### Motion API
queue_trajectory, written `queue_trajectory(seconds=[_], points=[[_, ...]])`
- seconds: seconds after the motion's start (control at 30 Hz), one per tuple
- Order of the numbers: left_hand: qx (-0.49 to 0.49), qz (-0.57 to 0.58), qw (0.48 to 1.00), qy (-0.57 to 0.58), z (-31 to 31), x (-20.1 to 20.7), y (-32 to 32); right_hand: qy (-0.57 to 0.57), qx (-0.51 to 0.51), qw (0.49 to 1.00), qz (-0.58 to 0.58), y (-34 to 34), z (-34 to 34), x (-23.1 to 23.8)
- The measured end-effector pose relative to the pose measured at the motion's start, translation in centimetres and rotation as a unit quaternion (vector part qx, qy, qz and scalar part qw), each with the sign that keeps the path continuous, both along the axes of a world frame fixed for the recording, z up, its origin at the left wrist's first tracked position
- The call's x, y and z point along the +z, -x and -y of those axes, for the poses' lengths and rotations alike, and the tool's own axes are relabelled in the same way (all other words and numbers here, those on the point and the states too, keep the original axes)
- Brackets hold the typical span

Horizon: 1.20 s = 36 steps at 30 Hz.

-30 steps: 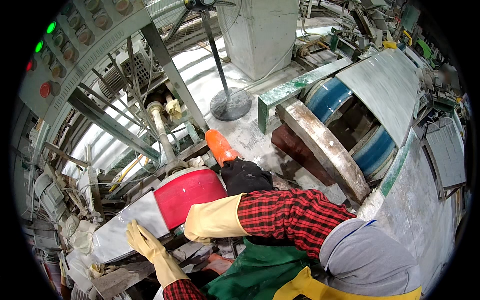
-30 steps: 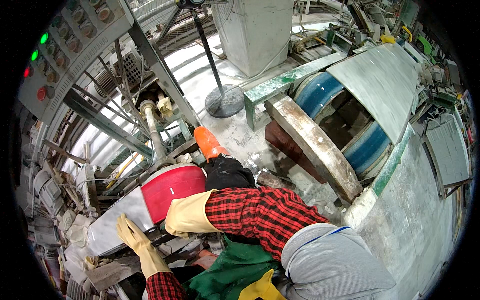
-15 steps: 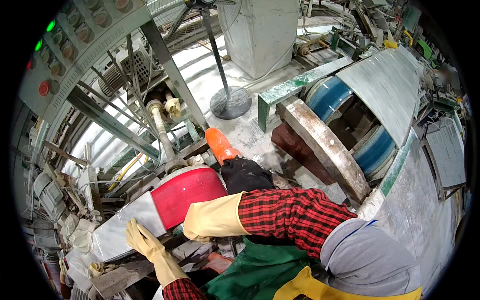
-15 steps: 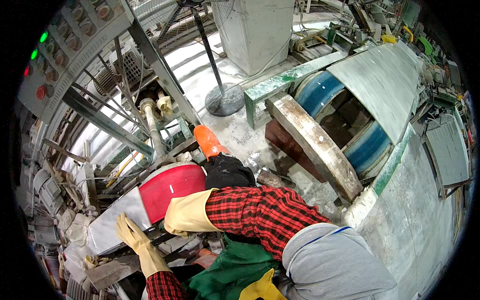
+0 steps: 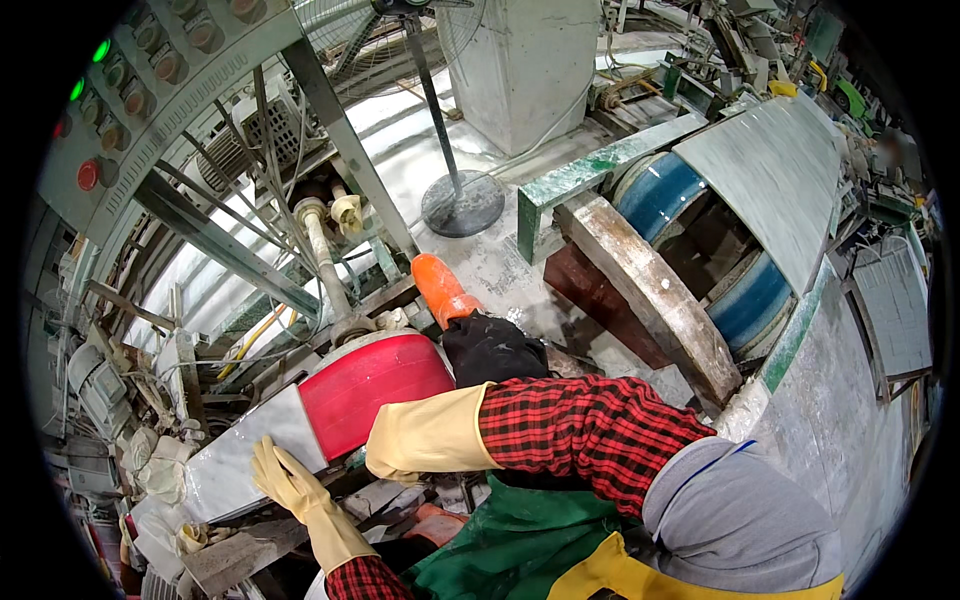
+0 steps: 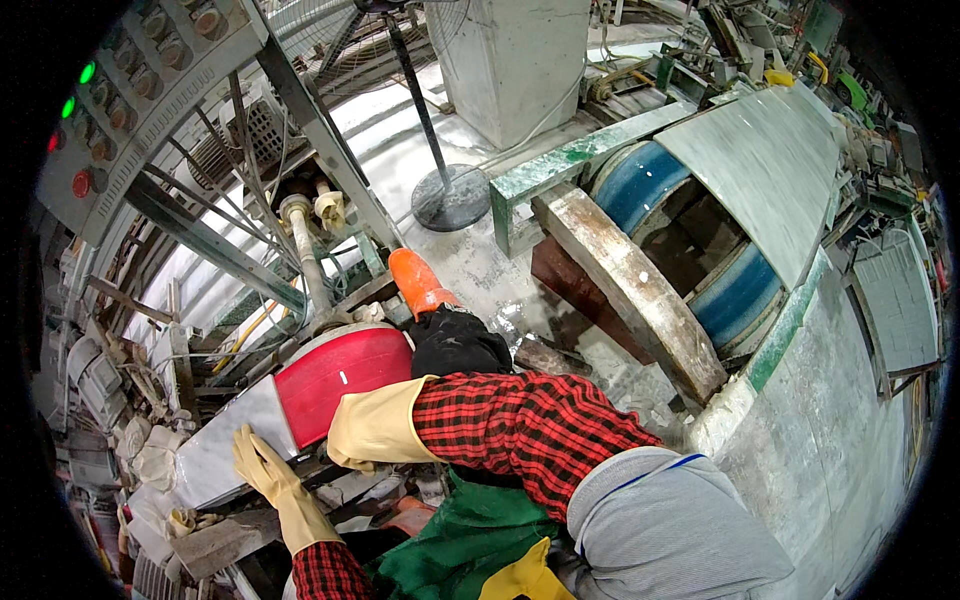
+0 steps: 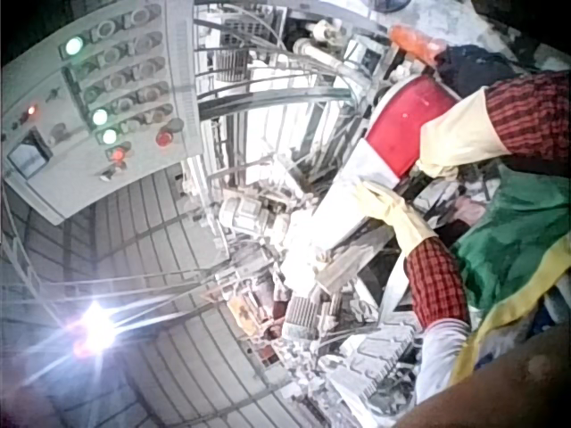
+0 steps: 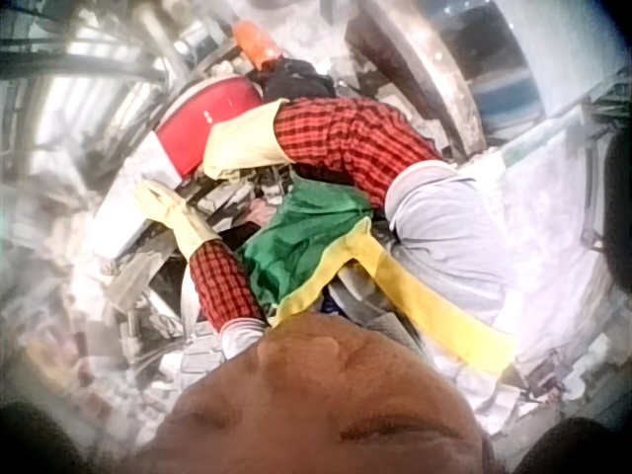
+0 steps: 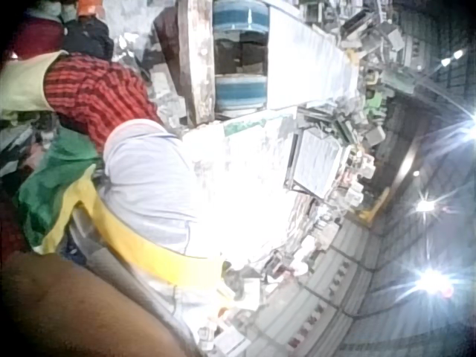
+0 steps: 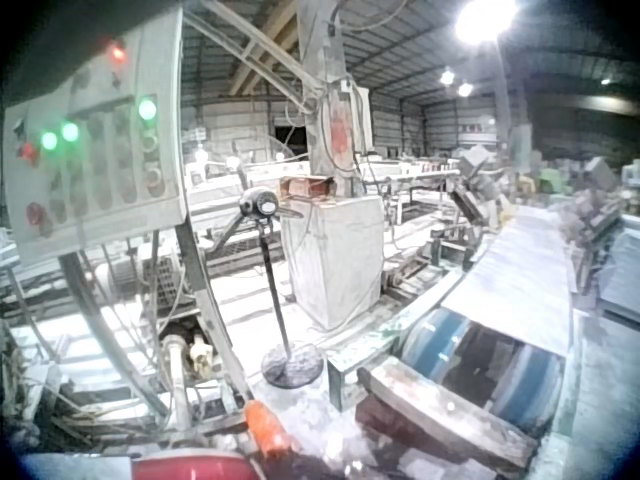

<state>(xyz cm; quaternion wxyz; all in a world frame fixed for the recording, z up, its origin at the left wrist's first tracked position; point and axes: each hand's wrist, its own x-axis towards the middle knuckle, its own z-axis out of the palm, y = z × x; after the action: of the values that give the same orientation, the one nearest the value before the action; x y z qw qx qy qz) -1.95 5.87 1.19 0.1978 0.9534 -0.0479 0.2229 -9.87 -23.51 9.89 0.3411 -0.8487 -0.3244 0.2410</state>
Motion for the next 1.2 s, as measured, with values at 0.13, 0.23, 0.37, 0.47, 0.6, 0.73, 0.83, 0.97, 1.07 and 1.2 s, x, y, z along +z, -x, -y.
queue_trajectory(seconds=[0.13,0.23,0.37,0.47,0.6,0.73,0.83,0.97,1.07,1.2], points=[[-0.005,0.0,1.0,0.006,0.0,0.1,0.1,0.01,-0.041,0.994,-0.102,0.2,0.2,1.9],[-0.004,0.001,1.0,0.007,0.1,0.1,0.0,-0.061,0.009,0.998,0.007,0.4,0.7,-0.5],[-0.006,0.004,1.0,-0.004,0.0,0.0,-0.2,-0.113,-0.003,0.993,-0.037,-0.6,-0.5,-3.5],[-0.004,0.005,1.0,-0.006,0.4,0.0,-0.2,-0.155,0.026,0.985,-0.065,-1.4,0.5,-4.5],[0.002,-0.001,1.0,-0.003,-0.4,-0.3,-0.2,0.065,-0.01,0.996,-0.066,-1.2,-0.9,-0.1],[0.001,-0.005,1.0,0.005,0.4,0.3,0.3,0.115,-0.037,0.989,-0.088,-1.4,-1.9,-0.5],[-0.004,0.001,1.0,-0.001,0.0,0.1,0.1,0.0,-0.018,0.999,-0.04,-0.4,-0.2,-0.9],[0.002,-0.001,1.0,0.005,0.4,0.3,0.3,0.054,-0.015,0.996,-0.069,-0.8,-0.8,0.7],[-0.005,-0.011,1.0,-0.004,0.2,0.3,0.0,0.03,-0.005,0.999,-0.027,-1.1,-1.0,-1.7],[-0.002,-0.004,1.0,-0.006,0.0,0.0,-0.1,0.075,0.018,0.994,-0.077,-2.6,-2.1,-2.6]])
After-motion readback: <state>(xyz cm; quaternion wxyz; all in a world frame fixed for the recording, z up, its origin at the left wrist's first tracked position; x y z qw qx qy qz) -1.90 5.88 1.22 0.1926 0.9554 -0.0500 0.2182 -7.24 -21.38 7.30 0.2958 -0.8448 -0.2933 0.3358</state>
